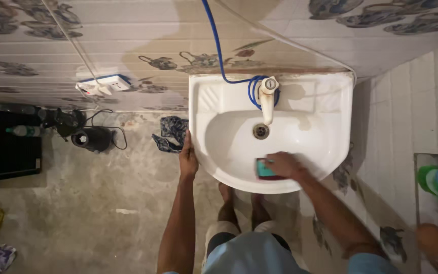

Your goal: The person scrubs the interior of a white wall-mounted sink using a sponge. They repeatedly wipe the basin and the area around the drain and faucet.

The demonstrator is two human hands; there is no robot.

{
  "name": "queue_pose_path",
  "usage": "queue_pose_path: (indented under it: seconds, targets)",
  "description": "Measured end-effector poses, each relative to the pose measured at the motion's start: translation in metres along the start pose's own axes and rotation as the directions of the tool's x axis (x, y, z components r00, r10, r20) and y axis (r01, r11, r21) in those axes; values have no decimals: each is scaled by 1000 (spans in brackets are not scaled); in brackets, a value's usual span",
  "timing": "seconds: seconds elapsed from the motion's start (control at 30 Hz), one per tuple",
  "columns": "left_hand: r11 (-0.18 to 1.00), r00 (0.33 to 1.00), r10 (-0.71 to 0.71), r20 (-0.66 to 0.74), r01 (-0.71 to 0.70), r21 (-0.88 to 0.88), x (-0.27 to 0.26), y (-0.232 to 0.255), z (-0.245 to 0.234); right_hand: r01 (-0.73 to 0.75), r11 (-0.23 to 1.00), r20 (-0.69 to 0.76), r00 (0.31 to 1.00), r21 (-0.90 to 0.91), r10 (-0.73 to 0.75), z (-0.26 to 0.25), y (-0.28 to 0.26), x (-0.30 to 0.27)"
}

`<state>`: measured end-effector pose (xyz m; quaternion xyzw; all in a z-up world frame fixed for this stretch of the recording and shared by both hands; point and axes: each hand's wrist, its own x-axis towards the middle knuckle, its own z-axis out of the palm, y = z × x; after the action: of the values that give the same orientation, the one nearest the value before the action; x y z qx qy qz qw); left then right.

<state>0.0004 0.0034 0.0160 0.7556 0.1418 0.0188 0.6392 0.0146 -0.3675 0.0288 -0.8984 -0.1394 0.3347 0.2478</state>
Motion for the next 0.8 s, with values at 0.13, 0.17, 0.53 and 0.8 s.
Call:
queue_pose_path:
  seconds: [0.13, 0.17, 0.53, 0.8]
  targets:
    - [989, 990, 135, 40, -132, -70, -1, -2, -2, -74, 923, 95, 988, -378, 118, -61, 30, -18]
    - [988, 991, 133, 34, -130, -77, 0, -4, 0, -97, 891, 112, 980, -443, 163, -71, 29, -19]
    - [986, 985, 169, 20, -169, -3, 0, -14, -3, 16, 1000, 49, 999, 23, -17, 49, 4, 48]
    - [985, 985, 169, 25, -170, 39, 1, -6, -4, 153, 812, -294, 955, 563, 24, 89, -95, 124]
